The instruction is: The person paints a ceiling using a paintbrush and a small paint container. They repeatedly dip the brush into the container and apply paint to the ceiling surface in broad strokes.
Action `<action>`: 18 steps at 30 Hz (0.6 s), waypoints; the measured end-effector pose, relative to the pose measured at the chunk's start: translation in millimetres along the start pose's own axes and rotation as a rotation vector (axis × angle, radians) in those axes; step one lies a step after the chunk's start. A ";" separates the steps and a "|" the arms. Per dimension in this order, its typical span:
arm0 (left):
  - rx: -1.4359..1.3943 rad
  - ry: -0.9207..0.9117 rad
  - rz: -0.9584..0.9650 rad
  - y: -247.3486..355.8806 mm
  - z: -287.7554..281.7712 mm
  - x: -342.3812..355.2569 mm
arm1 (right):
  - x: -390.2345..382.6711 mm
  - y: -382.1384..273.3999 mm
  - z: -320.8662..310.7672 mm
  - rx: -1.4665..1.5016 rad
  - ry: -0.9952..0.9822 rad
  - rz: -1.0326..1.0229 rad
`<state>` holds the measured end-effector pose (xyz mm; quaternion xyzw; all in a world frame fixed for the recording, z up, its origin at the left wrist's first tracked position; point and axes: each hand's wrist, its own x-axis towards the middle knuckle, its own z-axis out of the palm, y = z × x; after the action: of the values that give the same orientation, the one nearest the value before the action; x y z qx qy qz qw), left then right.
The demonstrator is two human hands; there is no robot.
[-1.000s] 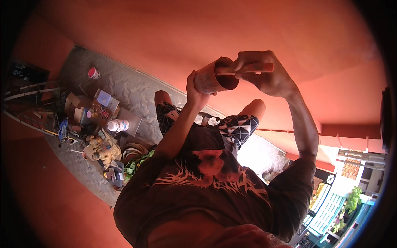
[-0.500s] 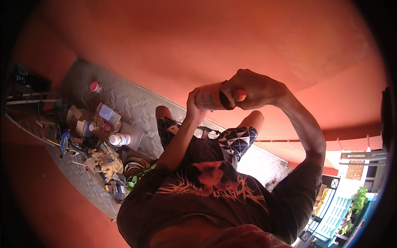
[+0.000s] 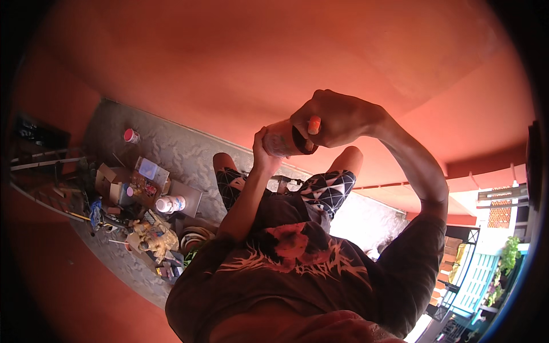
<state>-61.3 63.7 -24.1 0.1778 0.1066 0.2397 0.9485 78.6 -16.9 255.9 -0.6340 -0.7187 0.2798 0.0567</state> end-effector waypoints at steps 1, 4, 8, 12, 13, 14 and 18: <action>0.012 -0.003 0.001 0.9 -1.0 -0.3 | 0.0 0.7 0.1 0.039 0.007 0.009; 0.031 -0.035 0.003 4.8 -6.6 0.2 | 0.2 11.2 13.9 0.272 0.041 -0.029; 0.013 -0.056 -0.011 4.9 -11.6 -1.8 | -3.2 16.5 23.6 0.164 0.094 -0.100; -0.075 0.035 -0.012 5.7 4.4 -7.2 | -11.4 24.9 27.7 0.499 0.329 0.014; -0.069 0.033 -0.014 6.9 0.7 -7.8 | -12.2 30.8 33.0 0.619 0.414 0.012; -0.069 0.028 -0.017 7.5 -3.2 -5.7 | -13.0 37.9 38.4 0.726 0.489 -0.013; -0.039 0.007 0.019 17.3 -4.2 1.4 | -6.6 71.1 75.1 1.139 0.805 -0.067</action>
<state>-68.5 79.9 -21.4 0.1597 0.1034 0.2516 0.9490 109.6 -45.2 161.2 -0.5374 -0.4025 0.3546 0.6507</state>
